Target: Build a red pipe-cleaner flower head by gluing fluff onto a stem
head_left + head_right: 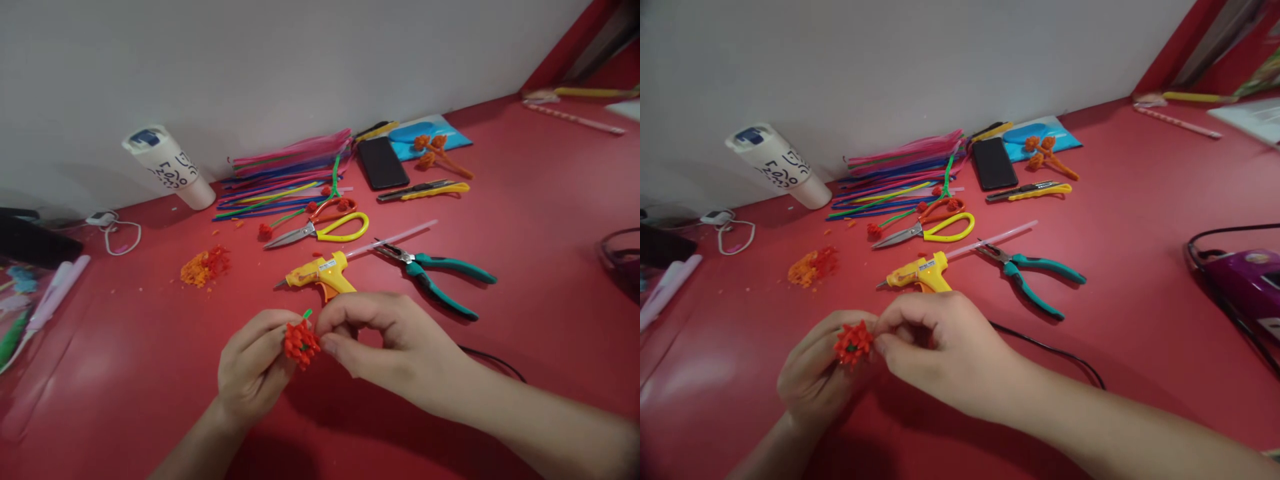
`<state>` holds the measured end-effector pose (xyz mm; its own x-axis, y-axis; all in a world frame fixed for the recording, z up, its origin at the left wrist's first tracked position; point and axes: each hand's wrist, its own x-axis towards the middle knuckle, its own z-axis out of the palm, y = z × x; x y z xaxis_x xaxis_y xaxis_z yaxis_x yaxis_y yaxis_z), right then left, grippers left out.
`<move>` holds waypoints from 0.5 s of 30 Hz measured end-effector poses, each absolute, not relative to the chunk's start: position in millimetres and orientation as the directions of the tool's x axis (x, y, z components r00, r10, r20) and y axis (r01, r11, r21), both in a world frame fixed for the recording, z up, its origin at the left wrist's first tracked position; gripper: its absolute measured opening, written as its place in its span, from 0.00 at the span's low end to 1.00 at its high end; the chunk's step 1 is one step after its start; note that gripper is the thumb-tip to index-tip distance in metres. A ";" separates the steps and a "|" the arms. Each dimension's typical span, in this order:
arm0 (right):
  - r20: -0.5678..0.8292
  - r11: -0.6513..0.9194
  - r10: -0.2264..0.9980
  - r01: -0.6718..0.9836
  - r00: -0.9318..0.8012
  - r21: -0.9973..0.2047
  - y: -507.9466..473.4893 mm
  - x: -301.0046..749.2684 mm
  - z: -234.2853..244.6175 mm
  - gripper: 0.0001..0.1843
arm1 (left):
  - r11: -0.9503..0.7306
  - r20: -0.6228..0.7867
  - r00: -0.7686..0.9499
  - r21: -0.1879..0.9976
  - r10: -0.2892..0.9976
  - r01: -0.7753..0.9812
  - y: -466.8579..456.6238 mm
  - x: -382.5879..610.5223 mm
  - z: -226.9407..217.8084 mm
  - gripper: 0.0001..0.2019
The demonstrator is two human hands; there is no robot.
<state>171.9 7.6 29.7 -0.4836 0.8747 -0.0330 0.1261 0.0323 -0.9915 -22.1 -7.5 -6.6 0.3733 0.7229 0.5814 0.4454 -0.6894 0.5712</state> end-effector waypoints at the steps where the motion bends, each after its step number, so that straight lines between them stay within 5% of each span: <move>1: -0.031 0.036 0.874 0.129 -0.486 -0.991 8.1 171.6 29.9 0.06 | -0.694 0.586 0.374 0.567 0.718 0.443 -7.1 -21.8 -6.2 0.07; 15: -0.031 0.045 0.868 0.140 -0.495 -0.989 10.5 171.6 28.6 0.06 | -0.650 0.555 0.339 0.624 0.759 0.433 -8.9 -20.0 -5.3 0.09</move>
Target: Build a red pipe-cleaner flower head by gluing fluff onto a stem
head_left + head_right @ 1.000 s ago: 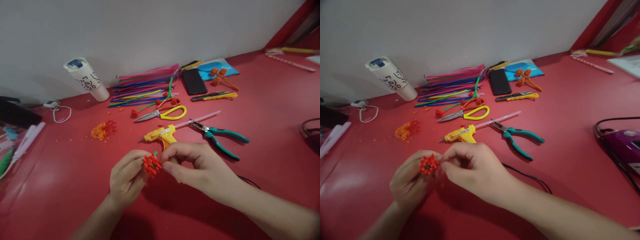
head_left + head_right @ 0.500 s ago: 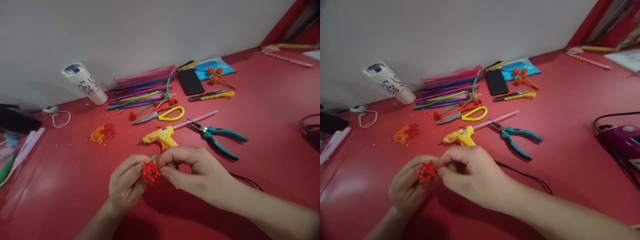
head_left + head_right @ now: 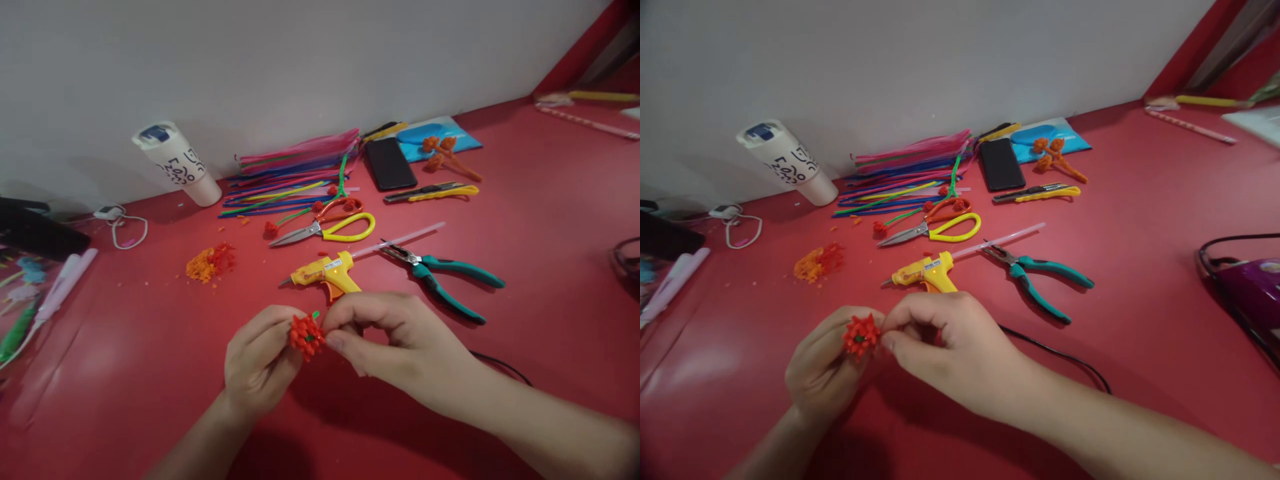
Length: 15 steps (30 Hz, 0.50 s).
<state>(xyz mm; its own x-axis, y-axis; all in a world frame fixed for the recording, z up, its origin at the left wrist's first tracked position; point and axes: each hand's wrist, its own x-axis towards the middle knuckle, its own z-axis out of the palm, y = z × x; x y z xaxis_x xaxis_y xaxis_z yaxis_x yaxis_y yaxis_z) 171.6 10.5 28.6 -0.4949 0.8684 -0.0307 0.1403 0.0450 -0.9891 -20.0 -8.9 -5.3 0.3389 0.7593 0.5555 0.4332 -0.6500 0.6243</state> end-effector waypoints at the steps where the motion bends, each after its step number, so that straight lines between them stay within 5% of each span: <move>1: -0.036 0.039 0.870 0.141 -0.492 -0.989 10.8 171.6 28.7 0.06 | -0.645 0.555 0.331 0.632 0.764 0.430 -8.9 -19.4 -5.4 0.09; 15: -0.093 -0.045 0.872 0.111 -0.481 -0.993 11.4 168.9 28.8 0.06 | -0.618 0.546 0.294 0.657 0.785 0.432 -7.7 -15.1 -7.7 0.10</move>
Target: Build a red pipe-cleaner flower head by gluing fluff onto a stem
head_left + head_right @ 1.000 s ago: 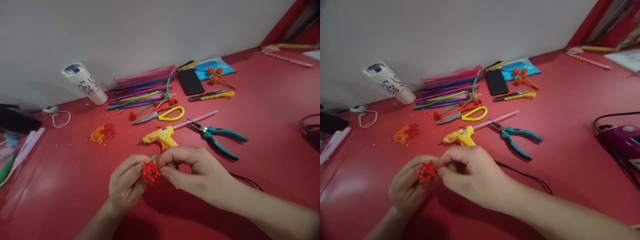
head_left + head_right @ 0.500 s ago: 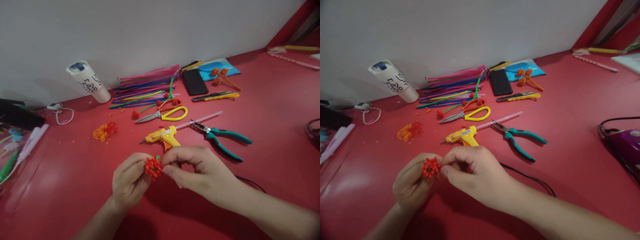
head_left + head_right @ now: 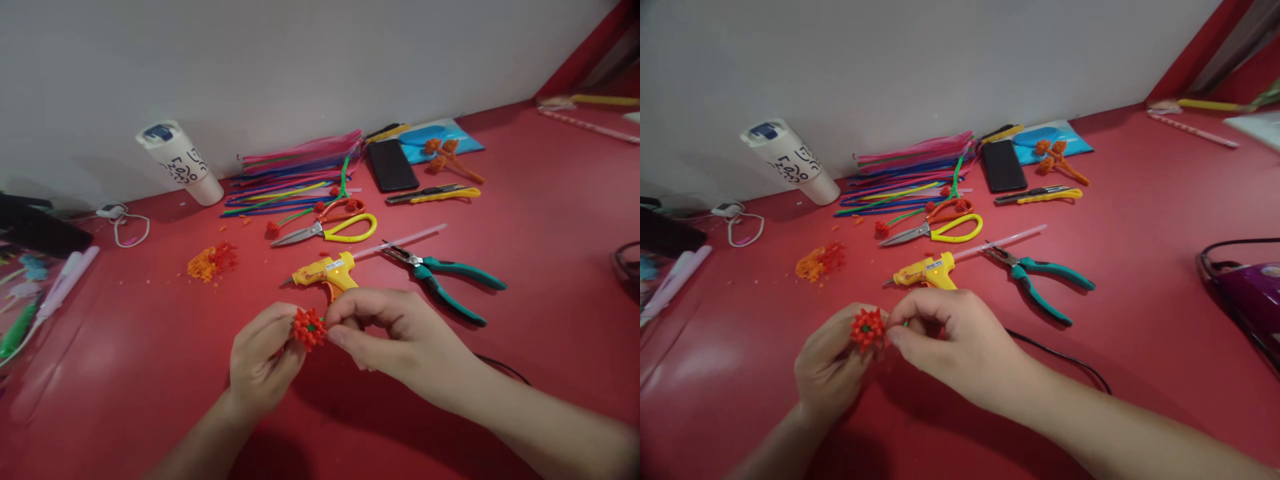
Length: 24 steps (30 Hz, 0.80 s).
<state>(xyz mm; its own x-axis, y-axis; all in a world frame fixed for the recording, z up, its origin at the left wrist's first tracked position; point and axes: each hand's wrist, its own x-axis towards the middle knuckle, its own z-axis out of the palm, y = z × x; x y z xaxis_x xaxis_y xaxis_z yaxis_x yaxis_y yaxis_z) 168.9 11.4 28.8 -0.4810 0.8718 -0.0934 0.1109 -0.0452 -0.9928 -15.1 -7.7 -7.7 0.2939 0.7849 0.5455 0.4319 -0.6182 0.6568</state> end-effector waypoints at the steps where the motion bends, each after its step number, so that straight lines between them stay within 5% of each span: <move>1: -0.101 -0.056 0.869 0.106 -0.485 -0.993 11.5 169.0 28.7 0.06 | -0.621 0.545 0.302 0.653 0.783 0.434 -7.5 -15.7 -8.0 0.10; 19: -0.132 -0.116 0.858 0.063 -0.496 -0.991 11.4 169.3 26.4 0.07 | -0.644 0.554 0.330 0.627 0.764 0.440 -5.4 -18.5 -8.3 0.08; 22: -0.097 -0.062 0.867 0.089 -0.489 -0.994 12.0 170.3 26.8 0.07 | -0.549 0.496 0.238 0.734 0.835 0.399 -8.7 -14.9 -10.7 0.09; 24: -0.018 0.052 0.890 0.140 -0.456 -0.989 12.1 171.7 26.7 0.07 | -0.321 0.304 0.104 0.908 0.947 0.269 -11.3 -9.9 -11.4 0.10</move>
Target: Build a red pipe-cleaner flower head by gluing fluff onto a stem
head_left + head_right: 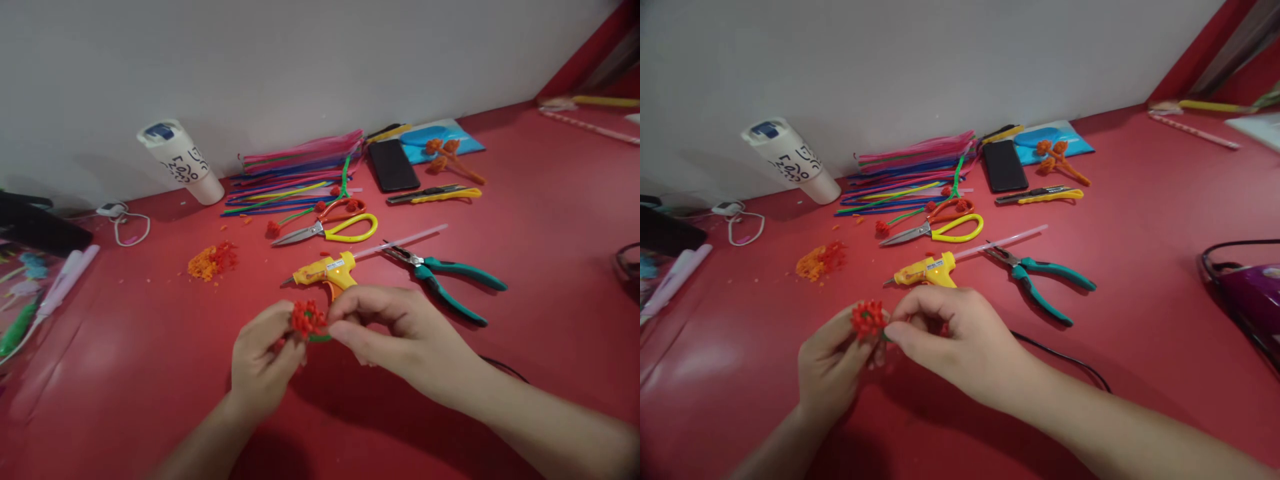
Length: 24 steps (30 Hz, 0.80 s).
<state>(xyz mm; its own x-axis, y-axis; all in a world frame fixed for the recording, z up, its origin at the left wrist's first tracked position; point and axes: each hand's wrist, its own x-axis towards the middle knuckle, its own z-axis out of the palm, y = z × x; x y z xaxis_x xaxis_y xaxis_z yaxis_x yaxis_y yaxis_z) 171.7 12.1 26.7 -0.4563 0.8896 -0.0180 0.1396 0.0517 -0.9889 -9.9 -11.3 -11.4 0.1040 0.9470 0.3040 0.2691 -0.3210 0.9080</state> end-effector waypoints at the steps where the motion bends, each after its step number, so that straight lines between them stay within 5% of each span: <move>1: 0.038 0.127 0.903 0.180 -0.428 -0.975 12.1 172.6 26.3 0.07 | -0.140 0.134 0.047 0.978 0.990 0.157 -12.2 -7.0 -11.1 0.10; 4: 0.239 0.363 0.901 0.327 -0.363 -0.872 12.2 174.6 22.6 0.04 | 0.271 -0.265 0.064 0.956 0.962 -0.113 -11.5 0.0 -7.0 0.09; 7: 0.355 0.501 0.856 0.429 -0.377 -0.752 13.1 175.3 16.4 0.05 | 0.454 -0.438 0.122 0.858 0.891 -0.240 -8.2 2.4 -2.7 0.10; 24: 0.448 0.628 0.775 0.468 -0.445 -0.622 17.5 171.7 3.7 0.06 | 0.551 -0.479 0.288 0.788 0.829 -0.275 -7.0 1.2 -7.0 0.09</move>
